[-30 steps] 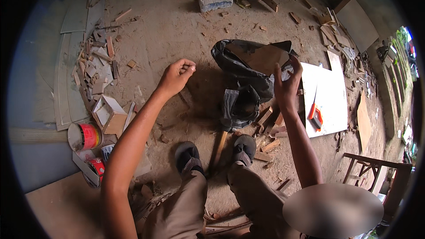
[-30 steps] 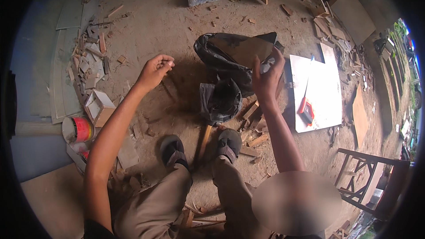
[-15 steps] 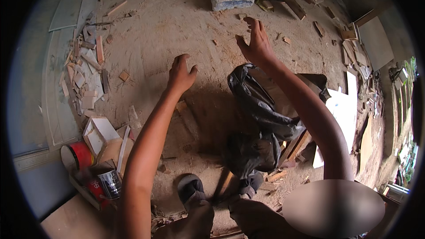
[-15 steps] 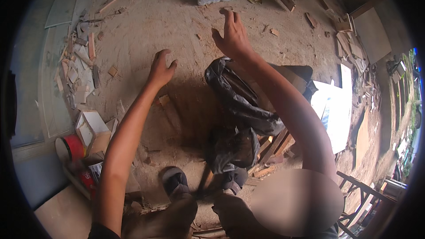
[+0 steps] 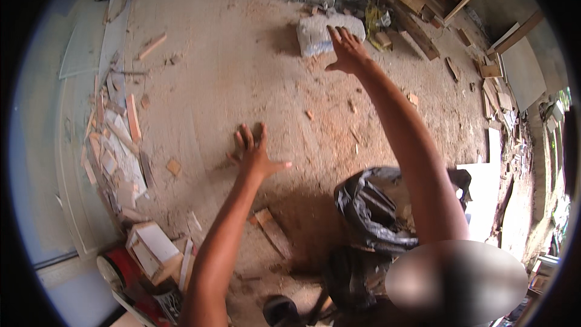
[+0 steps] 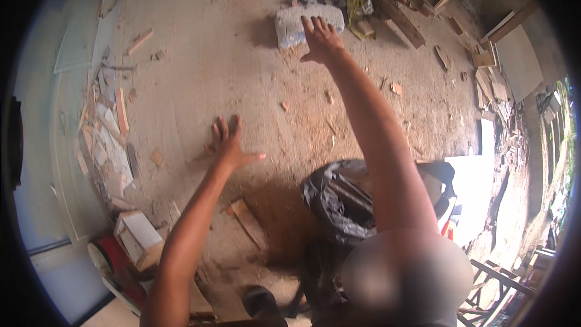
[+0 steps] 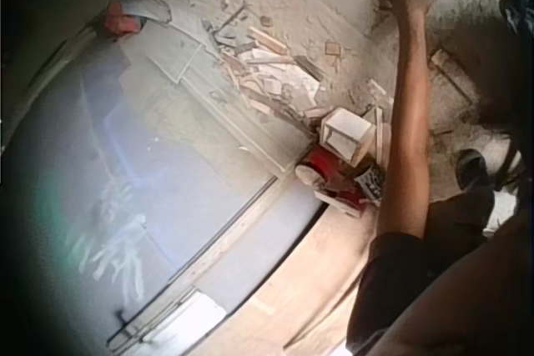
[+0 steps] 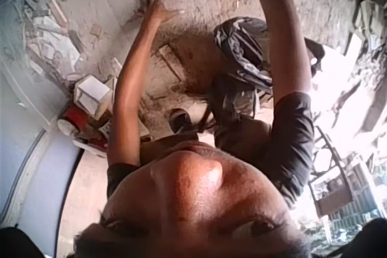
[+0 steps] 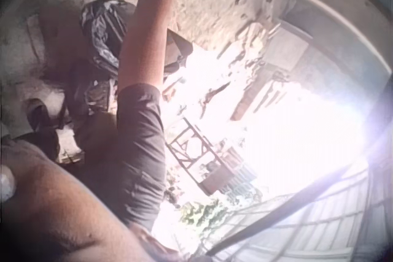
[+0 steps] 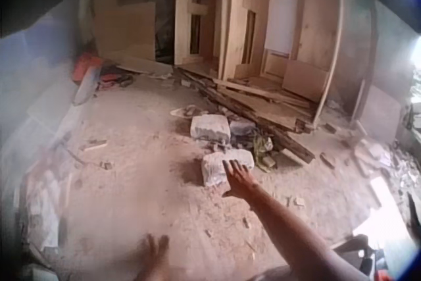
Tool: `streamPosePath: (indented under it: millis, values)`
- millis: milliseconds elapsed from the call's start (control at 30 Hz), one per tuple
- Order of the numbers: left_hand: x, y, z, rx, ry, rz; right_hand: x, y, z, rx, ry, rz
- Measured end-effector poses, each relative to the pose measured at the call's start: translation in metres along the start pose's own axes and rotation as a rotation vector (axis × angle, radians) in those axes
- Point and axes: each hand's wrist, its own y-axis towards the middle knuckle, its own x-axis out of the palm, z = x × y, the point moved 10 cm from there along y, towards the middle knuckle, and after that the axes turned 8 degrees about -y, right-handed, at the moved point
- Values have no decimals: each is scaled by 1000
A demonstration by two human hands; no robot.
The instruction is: The person sands a wooden chair with sandpaper, then moves to the floor to hammer a long wooden plank placed on bricks. The person uses a hammer to strike the plank repeatedly.
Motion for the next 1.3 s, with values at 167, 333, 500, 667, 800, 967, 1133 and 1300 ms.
streamPosePath:
  millis: [167, 333, 500, 667, 800, 967, 1133, 1300]
  values:
    - [-6, -6, 1, 9, 8, -17, 18, 62, -19, -50, -266, -193]
    - [-9, -4, 8, 36, 36, -32, 41, 91, 2, 46, -311, -226]
    - [-10, -8, 7, 14, -3, -27, 34, 94, -5, -37, -344, -170]
    - [-9, -9, 5, 38, -12, -18, 20, 73, -25, -146, -182, -217]
    - [-9, -8, 14, 44, -12, -31, 24, 35, -44, -238, -256, -256]
    - [-12, -10, 6, 20, -38, -4, 3, -29, -89, -259, -81, -277]
    - [-23, 12, -36, 36, -391, -111, -16, -102, -146, -366, -55, -186]
    - [-77, -36, -39, 127, -703, 438, -23, -185, -200, -412, -122, -184]
